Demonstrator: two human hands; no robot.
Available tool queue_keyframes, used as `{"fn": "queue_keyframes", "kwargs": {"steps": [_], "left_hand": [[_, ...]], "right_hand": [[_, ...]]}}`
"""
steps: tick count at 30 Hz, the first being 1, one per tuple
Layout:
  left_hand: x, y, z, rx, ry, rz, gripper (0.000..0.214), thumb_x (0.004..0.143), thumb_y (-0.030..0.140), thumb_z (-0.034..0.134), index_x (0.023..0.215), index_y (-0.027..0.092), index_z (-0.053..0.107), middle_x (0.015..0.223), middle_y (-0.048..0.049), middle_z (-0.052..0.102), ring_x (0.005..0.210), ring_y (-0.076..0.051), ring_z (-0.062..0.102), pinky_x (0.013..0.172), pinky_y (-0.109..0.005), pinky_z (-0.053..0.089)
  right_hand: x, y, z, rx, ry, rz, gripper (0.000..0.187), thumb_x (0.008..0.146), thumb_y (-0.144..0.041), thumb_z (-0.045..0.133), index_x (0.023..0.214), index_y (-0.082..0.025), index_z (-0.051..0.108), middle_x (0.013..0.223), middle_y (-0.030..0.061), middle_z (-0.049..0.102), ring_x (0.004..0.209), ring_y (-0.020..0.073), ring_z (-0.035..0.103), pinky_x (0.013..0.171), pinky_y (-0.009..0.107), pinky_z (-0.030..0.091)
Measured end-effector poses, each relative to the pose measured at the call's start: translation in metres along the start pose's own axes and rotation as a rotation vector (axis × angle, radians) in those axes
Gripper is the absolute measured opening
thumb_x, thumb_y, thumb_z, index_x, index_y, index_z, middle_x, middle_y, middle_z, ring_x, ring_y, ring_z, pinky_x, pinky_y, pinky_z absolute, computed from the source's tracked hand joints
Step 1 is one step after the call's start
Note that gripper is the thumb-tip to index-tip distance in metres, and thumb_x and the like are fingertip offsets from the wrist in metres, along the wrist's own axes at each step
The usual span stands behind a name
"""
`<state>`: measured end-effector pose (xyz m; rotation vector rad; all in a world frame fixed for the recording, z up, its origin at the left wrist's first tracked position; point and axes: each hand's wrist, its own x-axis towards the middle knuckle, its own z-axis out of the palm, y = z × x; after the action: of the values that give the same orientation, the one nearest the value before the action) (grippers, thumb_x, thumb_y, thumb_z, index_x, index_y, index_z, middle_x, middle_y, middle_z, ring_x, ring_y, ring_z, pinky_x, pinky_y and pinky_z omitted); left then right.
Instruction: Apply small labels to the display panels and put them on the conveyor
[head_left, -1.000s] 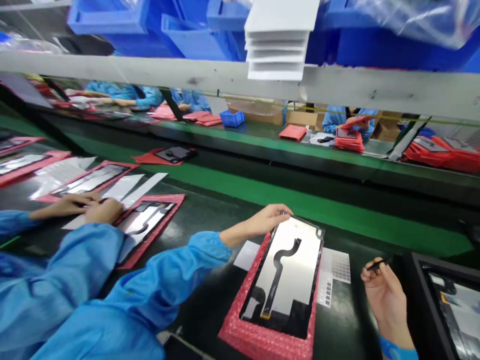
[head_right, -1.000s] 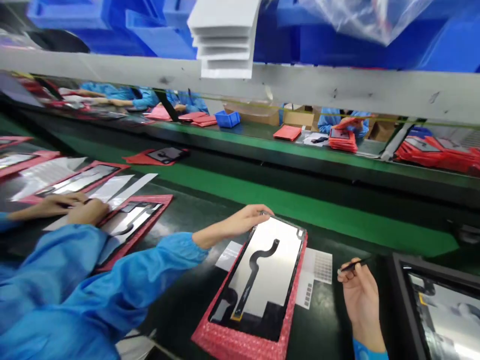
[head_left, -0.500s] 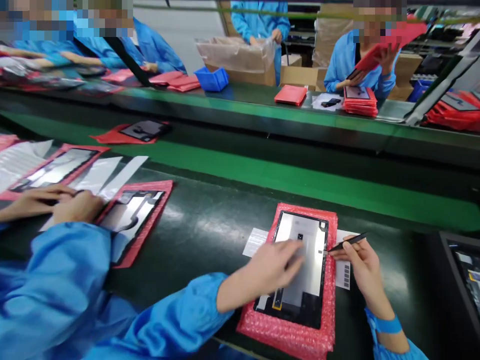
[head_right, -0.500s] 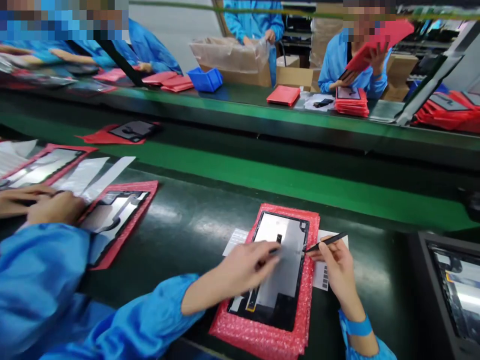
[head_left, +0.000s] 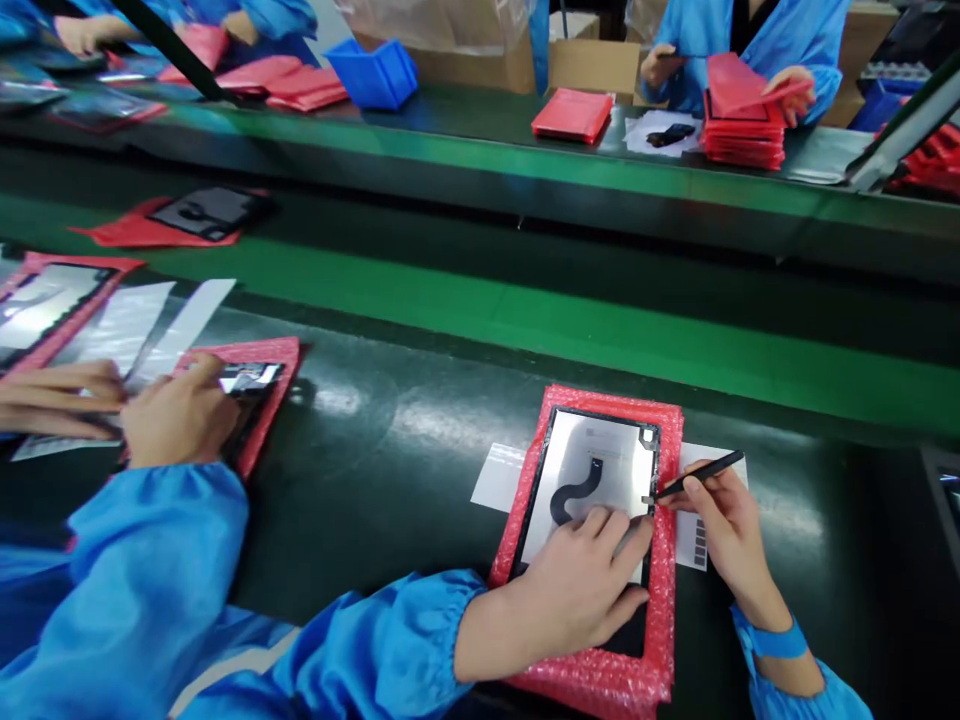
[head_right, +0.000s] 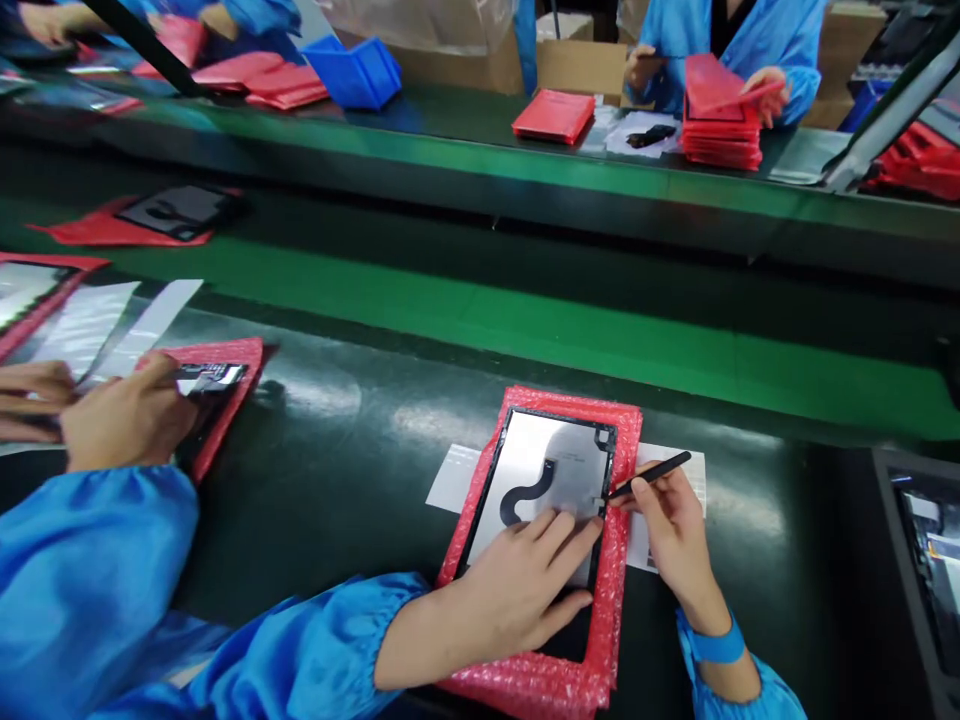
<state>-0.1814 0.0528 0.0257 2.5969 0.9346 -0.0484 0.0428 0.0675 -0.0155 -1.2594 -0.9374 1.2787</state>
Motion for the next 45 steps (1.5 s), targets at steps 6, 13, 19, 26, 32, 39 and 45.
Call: {"fn": "queue_keyframes", "kwargs": {"steps": [6, 13, 19, 26, 32, 39, 45], "left_hand": [[0.002, 0.000, -0.001, -0.010, -0.060, -0.009, 0.069, 0.106, 0.048, 0.049, 0.159, 0.006, 0.036, 0.132, -0.0204, 0.060, 0.114, -0.038, 0.061, 0.085, -0.050, 0.062], [0.004, 0.000, -0.007, -0.014, -0.078, -0.022, 0.070, 0.106, 0.048, 0.049, 0.159, 0.005, 0.037, 0.131, -0.0196, 0.061, 0.111, -0.037, 0.062, 0.083, -0.050, 0.062], [0.005, 0.001, -0.005, -0.020, -0.077, -0.017, 0.072, 0.106, 0.049, 0.046, 0.161, 0.004, 0.034, 0.131, -0.0208, 0.061, 0.110, -0.037, 0.062, 0.082, -0.050, 0.062], [0.006, 0.002, -0.002, -0.001, -0.074, -0.029, 0.076, 0.105, 0.048, 0.045, 0.164, 0.002, 0.029, 0.133, -0.0229, 0.060, 0.110, -0.038, 0.062, 0.082, -0.050, 0.061], [0.007, 0.004, -0.003, -0.021, -0.088, -0.058, 0.079, 0.103, 0.047, 0.047, 0.164, 0.001, 0.029, 0.133, -0.0239, 0.060, 0.110, -0.038, 0.062, 0.081, -0.051, 0.062], [0.009, 0.005, -0.006, -0.075, -0.098, -0.092, 0.078, 0.100, 0.045, 0.053, 0.163, 0.002, 0.032, 0.136, -0.0233, 0.060, 0.116, -0.039, 0.062, 0.086, -0.053, 0.063], [0.010, 0.001, -0.009, -0.089, -0.125, -0.084, 0.078, 0.102, 0.043, 0.053, 0.165, 0.004, 0.029, 0.142, -0.0228, 0.060, 0.114, -0.037, 0.065, 0.089, -0.052, 0.063]], "right_hand": [[-0.003, 0.001, 0.004, 0.021, 0.027, -0.033, 0.022, 0.094, -0.044, 0.083, 0.100, -0.026, 0.071, 0.085, 0.0030, 0.077, 0.068, 0.0200, 0.077, 0.068, 0.031, 0.067], [-0.005, 0.004, 0.004, 0.026, 0.033, -0.027, 0.020, 0.095, -0.040, 0.082, 0.103, -0.026, 0.070, 0.089, 0.0024, 0.078, 0.071, 0.0195, 0.078, 0.070, 0.030, 0.068], [-0.004, 0.004, 0.006, 0.012, 0.039, -0.028, 0.021, 0.095, -0.040, 0.082, 0.103, -0.025, 0.070, 0.092, 0.0033, 0.078, 0.070, 0.0195, 0.078, 0.070, 0.030, 0.068], [-0.005, 0.001, 0.007, 0.010, 0.033, -0.071, 0.019, 0.096, -0.039, 0.081, 0.103, -0.025, 0.071, 0.088, 0.0018, 0.078, 0.069, 0.0169, 0.077, 0.070, 0.027, 0.067], [-0.006, 0.004, 0.007, -0.021, 0.049, -0.046, 0.022, 0.096, -0.041, 0.081, 0.104, -0.024, 0.070, 0.090, 0.0032, 0.078, 0.071, 0.0185, 0.078, 0.072, 0.029, 0.067], [-0.001, 0.000, -0.008, 0.005, 0.172, -0.038, 0.027, 0.093, -0.045, 0.083, 0.106, -0.025, 0.070, 0.092, 0.0044, 0.078, 0.076, 0.0242, 0.079, 0.070, 0.036, 0.069], [0.008, -0.016, -0.056, -0.110, 0.252, -0.134, 0.025, 0.094, -0.042, 0.083, 0.107, -0.024, 0.072, 0.096, 0.0069, 0.080, 0.075, 0.0260, 0.080, 0.064, 0.037, 0.068]]}}
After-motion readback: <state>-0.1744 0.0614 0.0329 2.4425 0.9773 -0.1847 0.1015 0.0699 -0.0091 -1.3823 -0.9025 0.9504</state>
